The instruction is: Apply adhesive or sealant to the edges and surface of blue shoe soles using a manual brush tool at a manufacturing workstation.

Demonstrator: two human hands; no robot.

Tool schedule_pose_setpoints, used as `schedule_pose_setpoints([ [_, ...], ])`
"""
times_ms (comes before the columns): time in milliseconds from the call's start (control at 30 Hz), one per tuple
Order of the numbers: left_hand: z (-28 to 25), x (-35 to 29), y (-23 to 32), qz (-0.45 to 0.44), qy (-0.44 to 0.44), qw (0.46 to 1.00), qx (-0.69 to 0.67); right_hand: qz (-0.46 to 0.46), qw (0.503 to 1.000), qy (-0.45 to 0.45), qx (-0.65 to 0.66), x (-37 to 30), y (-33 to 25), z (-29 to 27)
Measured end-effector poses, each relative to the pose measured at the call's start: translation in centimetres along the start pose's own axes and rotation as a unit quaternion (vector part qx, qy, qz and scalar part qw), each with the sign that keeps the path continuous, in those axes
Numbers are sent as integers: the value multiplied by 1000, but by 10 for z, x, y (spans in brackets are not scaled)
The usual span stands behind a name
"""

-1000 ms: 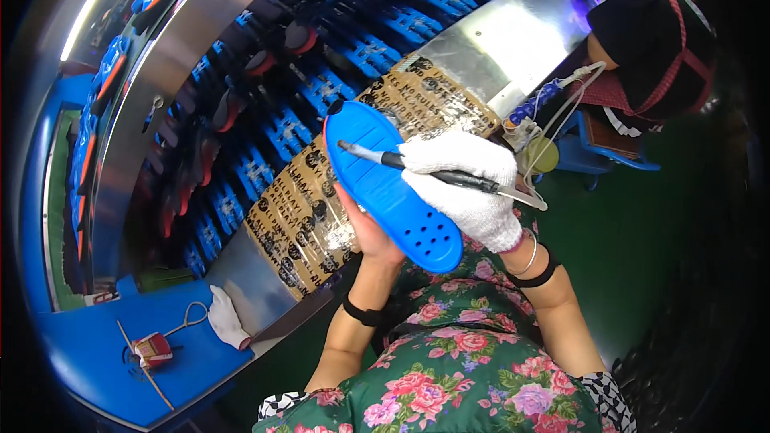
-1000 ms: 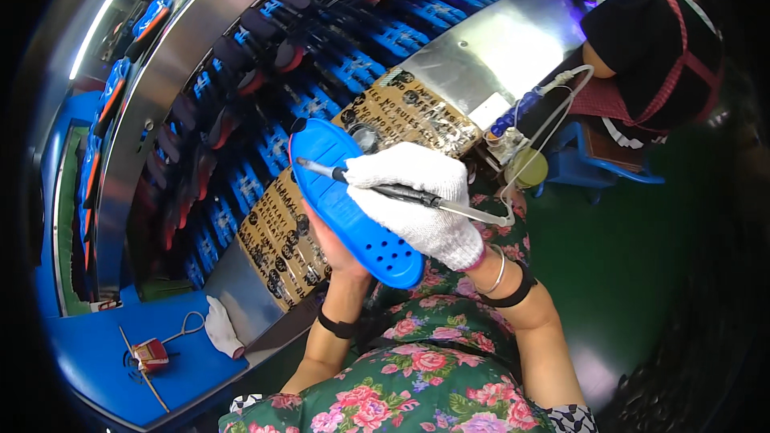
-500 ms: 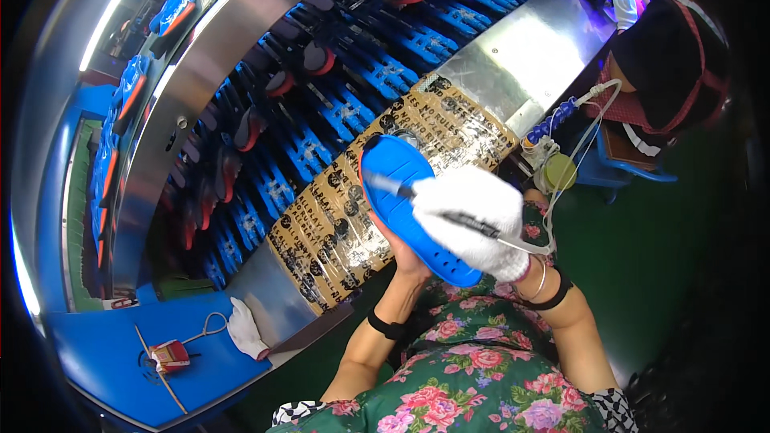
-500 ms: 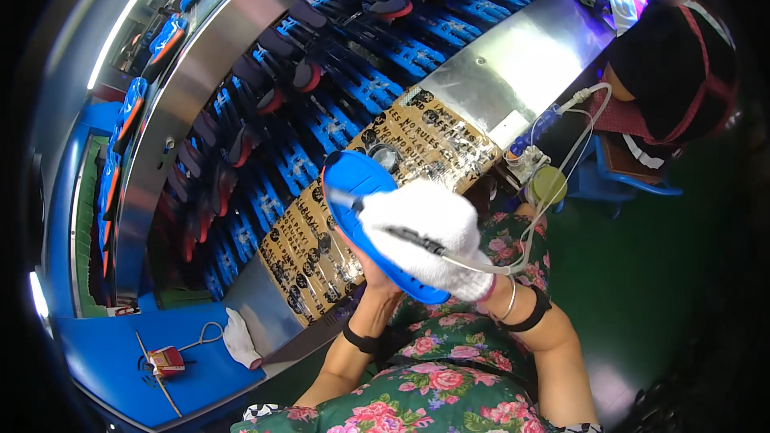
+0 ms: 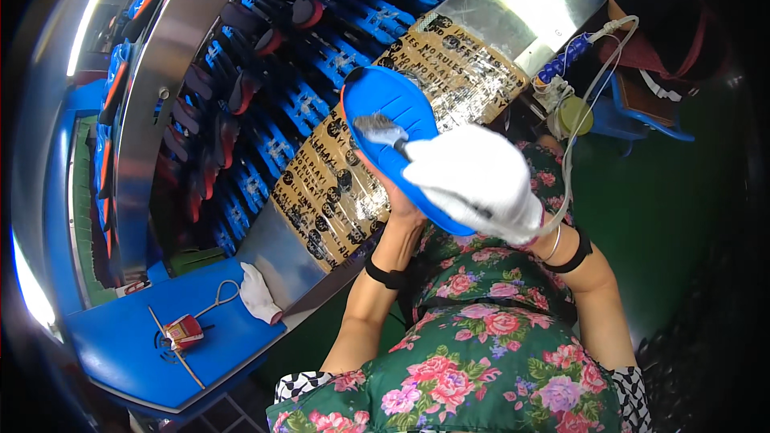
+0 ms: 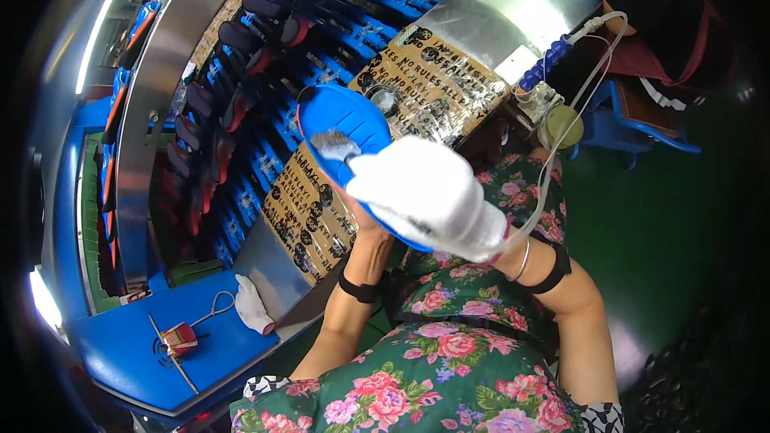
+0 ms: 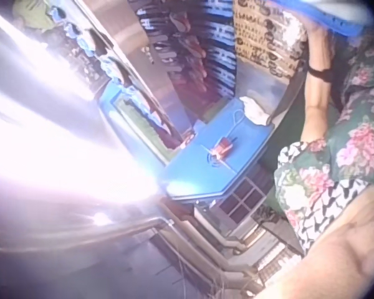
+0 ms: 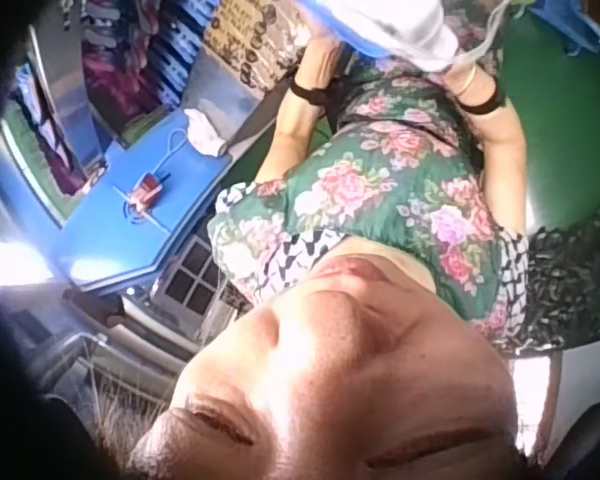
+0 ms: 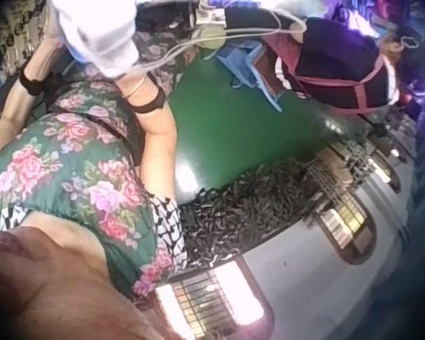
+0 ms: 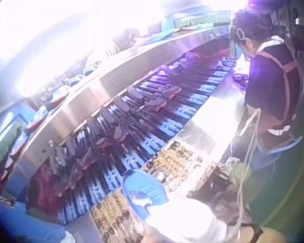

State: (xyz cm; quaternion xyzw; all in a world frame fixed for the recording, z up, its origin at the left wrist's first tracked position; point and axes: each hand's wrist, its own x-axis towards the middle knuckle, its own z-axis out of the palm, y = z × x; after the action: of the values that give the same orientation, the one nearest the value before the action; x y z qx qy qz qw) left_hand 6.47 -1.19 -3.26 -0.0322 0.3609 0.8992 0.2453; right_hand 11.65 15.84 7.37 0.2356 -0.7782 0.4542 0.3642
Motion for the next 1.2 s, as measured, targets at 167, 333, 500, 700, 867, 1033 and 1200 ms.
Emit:
schedule_pose_setpoints([
  [167,-20,6,-8,32,-106,993,-29,95,984,14,151,-8,2,-6],
  [333,-1,-1,3,-34,-8,999,3,-5,1000,-5,3,-16,-1,2],
  [500,7,9,9,-29,-164,978,-128,162,965,38,201,-17,5,0],
  [700,12,17,17,-66,-119,990,-42,29,998,8,53,-35,1,13],
  [867,-1,27,20,-52,-182,979,-71,196,962,49,184,-31,6,-3],
  [1033,1,29,21,-31,-130,986,-104,62,990,-1,127,-41,1,3],
  [1200,-11,37,26,-15,-224,964,-144,191,957,19,218,-43,5,-2],
])
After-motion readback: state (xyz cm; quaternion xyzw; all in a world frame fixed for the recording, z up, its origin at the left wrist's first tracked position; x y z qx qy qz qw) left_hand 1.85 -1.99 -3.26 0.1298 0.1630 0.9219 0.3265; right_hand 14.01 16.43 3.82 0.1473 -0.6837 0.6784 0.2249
